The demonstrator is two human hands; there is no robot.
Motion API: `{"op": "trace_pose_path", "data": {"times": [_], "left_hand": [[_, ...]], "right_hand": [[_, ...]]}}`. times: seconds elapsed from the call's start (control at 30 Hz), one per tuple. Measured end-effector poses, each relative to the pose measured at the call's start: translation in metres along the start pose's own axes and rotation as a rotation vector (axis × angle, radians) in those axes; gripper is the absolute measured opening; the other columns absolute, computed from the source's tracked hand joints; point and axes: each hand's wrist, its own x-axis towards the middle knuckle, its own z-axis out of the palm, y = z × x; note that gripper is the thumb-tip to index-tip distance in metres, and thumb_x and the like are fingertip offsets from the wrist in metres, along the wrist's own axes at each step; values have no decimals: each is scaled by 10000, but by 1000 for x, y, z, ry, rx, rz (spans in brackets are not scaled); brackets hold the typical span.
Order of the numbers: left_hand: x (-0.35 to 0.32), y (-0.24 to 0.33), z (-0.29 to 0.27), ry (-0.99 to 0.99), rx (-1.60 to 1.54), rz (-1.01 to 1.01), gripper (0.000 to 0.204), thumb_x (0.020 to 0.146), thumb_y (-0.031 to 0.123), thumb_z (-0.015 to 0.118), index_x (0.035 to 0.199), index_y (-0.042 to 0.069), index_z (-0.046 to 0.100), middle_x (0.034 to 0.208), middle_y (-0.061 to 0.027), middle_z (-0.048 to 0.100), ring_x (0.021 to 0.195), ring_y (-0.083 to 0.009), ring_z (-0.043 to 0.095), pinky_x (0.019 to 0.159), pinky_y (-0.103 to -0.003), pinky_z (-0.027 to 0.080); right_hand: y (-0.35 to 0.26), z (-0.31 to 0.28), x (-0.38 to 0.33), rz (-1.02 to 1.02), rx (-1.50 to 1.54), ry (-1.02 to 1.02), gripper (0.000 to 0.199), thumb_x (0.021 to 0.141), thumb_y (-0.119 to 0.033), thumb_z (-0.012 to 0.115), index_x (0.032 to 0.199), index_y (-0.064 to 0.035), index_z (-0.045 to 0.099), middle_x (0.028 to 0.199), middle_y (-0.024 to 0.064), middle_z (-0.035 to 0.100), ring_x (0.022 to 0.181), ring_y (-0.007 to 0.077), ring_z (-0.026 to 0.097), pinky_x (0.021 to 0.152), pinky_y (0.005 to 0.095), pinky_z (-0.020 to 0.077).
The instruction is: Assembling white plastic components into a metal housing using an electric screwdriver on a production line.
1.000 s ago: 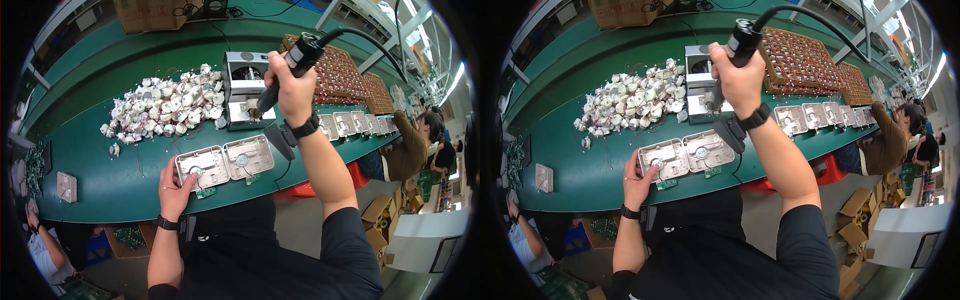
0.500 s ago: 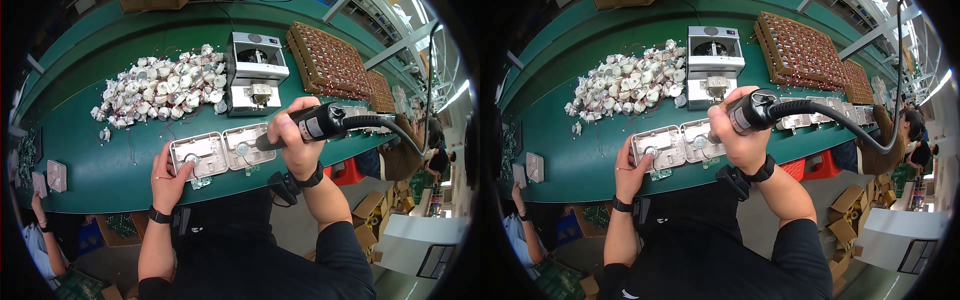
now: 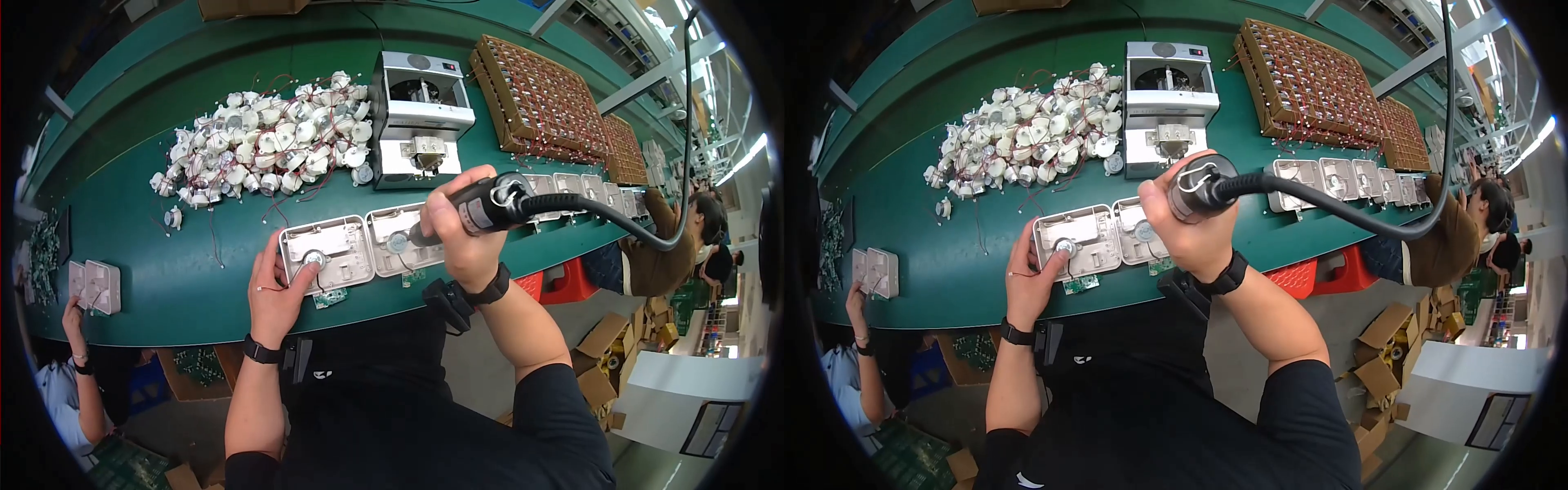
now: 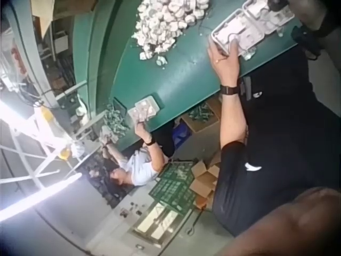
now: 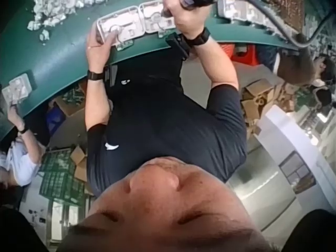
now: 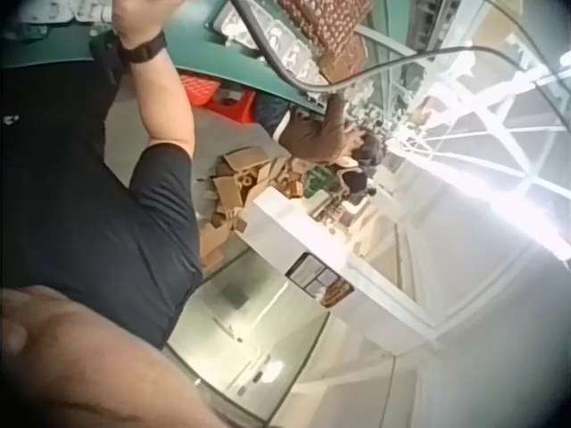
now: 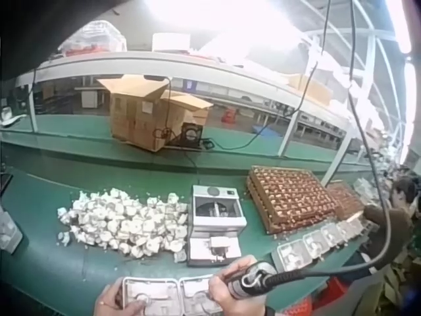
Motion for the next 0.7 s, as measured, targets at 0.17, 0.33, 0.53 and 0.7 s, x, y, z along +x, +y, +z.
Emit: {"op": "trace_pose_path", "data": {"times": [0.17,0.33,0.53,0.7], "left_hand": [[-1,2,3,-1,9,-9,729,808,222,848,1458,114,536,887,-4,521,725,-115,475,673,-267,458],[-1,15,21,-34,-3,-26,730,781,253,866,1427,113,557,866,-4,526,699,-112,491,646,-273,463],[4,28,34,-78,6,-94,735,760,309,877,1402,119,572,844,-5,535,684,-118,510,632,-279,472],[2,24,31,-53,35,-77,730,769,326,869,1404,122,570,837,-3,536,680,-126,513,628,-286,472]], "right_hand": [[-28,-6,25,17,35,-47,222,911,1,619,1066,-24,461,696,74,567,570,156,558,566,317,497],[-41,-11,75,-147,110,38,150,927,-30,630,1010,-11,507,685,65,555,551,161,552,549,308,482],[-23,-9,99,-129,11,111,118,943,-59,634,951,-5,529,681,68,548,543,163,539,533,310,467],[-37,-10,57,12,115,46,157,936,-39,617,1035,-22,497,685,76,551,556,173,543,552,321,473]]}}
